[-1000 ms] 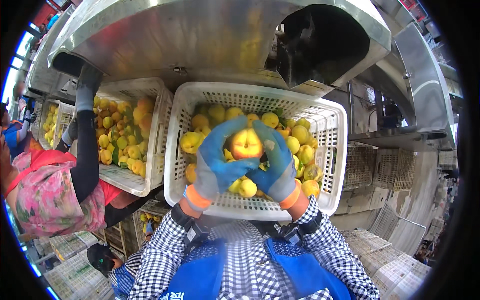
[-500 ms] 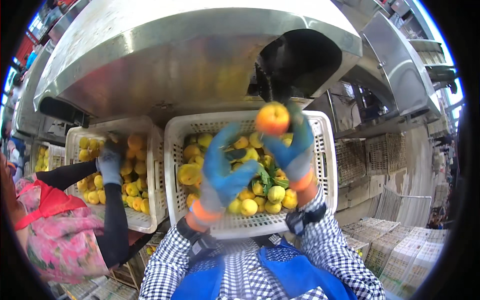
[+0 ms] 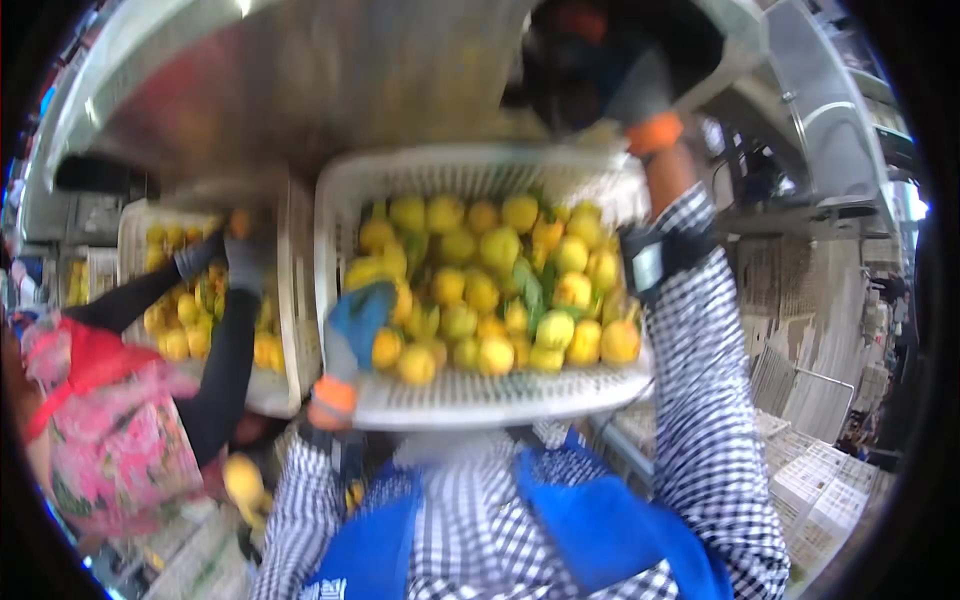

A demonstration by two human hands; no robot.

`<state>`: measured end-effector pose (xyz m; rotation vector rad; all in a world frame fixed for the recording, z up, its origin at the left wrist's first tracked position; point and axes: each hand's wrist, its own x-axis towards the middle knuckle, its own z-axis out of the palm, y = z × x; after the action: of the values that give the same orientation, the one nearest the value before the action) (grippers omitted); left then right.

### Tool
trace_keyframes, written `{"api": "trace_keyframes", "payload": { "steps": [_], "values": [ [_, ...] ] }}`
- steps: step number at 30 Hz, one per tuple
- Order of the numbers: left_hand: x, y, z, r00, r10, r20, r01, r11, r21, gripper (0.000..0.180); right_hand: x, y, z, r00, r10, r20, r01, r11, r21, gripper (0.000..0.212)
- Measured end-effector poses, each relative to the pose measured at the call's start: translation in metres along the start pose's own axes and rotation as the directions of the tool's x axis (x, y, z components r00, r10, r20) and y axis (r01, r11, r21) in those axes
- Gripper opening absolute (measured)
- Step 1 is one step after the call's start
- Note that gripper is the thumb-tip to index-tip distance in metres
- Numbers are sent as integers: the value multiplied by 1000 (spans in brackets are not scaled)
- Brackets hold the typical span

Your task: Sort fruit from crates into a processing machine and then core the halved fruit using a hand tool at a work table.

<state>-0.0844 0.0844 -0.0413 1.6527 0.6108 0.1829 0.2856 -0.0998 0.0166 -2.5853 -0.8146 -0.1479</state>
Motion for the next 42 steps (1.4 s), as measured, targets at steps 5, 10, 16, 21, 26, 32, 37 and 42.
{"api": "trace_keyframes", "payload": {
  "steps": [5,10,16,21,26,32,37,42],
  "values": [
    [14,5,6,994,-104,40,84,932,351,30,-68,-77,-12,892,-118,-436,381,714,587,32],
    [-4,-18,42,878,100,468,-428,600,675,40,-166,-94,65,887,-161,433,25,952,304,30],
    [-5,-1,61,666,-64,743,-678,364,639,33,-223,-69,145,676,-546,495,593,802,74,24],
    [-29,-42,24,810,-41,586,-482,523,703,32,-213,-119,190,602,-307,737,659,713,-240,28],
    [-6,-70,20,803,-127,582,-485,428,763,26,-205,-111,121,572,-349,743,502,864,20,23],
    [-1,-38,-2,852,84,517,-330,853,405,43,-196,-82,61,826,-92,556,-259,814,520,45],
    [-32,-21,2,979,154,135,-198,880,432,45,-207,-122,57,857,-183,482,-22,921,388,50],
    [-55,8,11,930,341,-135,-325,937,129,46,-202,-128,63,710,-227,666,-287,770,569,47]
  ]
}}
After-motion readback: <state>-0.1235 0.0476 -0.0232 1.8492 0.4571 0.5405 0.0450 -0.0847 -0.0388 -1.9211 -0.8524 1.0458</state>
